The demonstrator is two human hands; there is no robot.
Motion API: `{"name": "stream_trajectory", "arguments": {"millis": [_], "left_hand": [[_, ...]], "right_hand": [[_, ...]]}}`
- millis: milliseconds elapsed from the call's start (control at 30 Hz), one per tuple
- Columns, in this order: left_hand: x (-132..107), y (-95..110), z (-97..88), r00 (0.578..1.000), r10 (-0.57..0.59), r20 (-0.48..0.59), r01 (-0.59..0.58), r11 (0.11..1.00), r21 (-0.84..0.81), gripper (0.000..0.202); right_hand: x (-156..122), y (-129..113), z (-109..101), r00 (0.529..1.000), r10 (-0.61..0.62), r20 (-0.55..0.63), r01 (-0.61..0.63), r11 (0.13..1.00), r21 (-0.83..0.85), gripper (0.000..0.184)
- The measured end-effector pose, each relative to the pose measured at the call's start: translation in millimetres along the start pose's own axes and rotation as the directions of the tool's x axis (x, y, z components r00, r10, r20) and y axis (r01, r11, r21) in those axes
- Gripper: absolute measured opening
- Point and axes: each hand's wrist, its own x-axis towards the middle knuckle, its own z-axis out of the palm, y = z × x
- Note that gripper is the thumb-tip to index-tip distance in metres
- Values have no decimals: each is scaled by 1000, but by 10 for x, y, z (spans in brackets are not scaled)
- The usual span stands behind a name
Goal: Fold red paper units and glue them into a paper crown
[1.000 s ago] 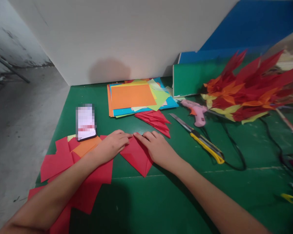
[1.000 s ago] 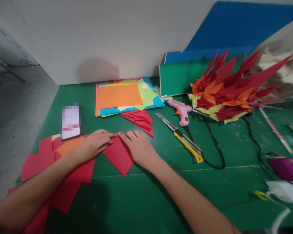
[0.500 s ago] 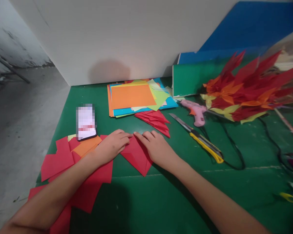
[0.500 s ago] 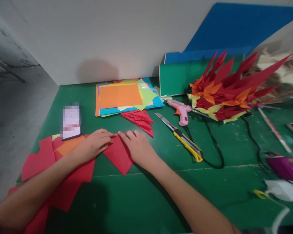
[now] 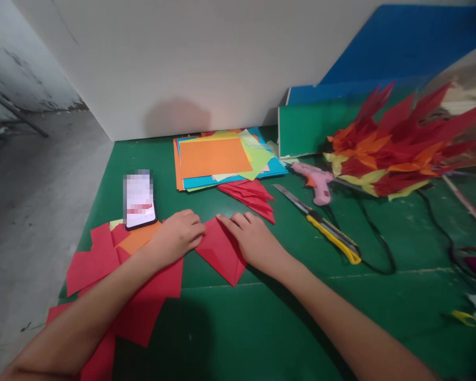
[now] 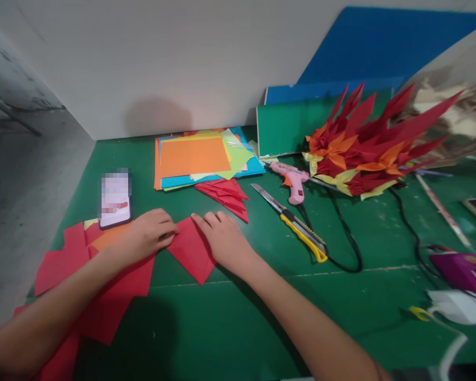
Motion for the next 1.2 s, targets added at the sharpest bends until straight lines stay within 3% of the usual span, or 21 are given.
{"name": "stream_trajectory", "arguments": {"millis": [167, 300, 533, 767, 900, 1067, 1200], "left_hand": [[-2, 31, 15, 998, -31, -61, 30, 999, -20, 26], [14, 74, 43, 999, -45, -15, 46, 996, 73, 32], [24, 143, 43, 997, -79, 16, 75, 981, 181, 27], [-12, 178, 58, 985, -133, -109, 159, 947, 279, 21], [-3, 156, 70, 966, -176, -188, 226, 931, 287, 13], [7, 163, 72, 955, -249, -159, 283, 925, 253, 10], [5, 144, 103, 924, -357, -133, 377, 909, 179, 20]], "right_hand": [[-5, 9, 11, 1000, -12, -22, 12, 1000, 16, 58], [-7, 0, -6, 1000, -18, -26, 18, 1000, 12, 56], [3, -33, -23, 1000, 8, -11, -8, 1000, -4, 54], [5, -34, -10, 1000, 21, -10, -22, 1000, -22, 57], [5, -26, -7, 1000, 16, -9, -16, 1000, -13, 59], [6, -22, 7, 1000, 13, -13, -13, 1000, -13, 58], [-4, -7, 30, 999, -2, -43, 2, 1000, 0, 60]]}}
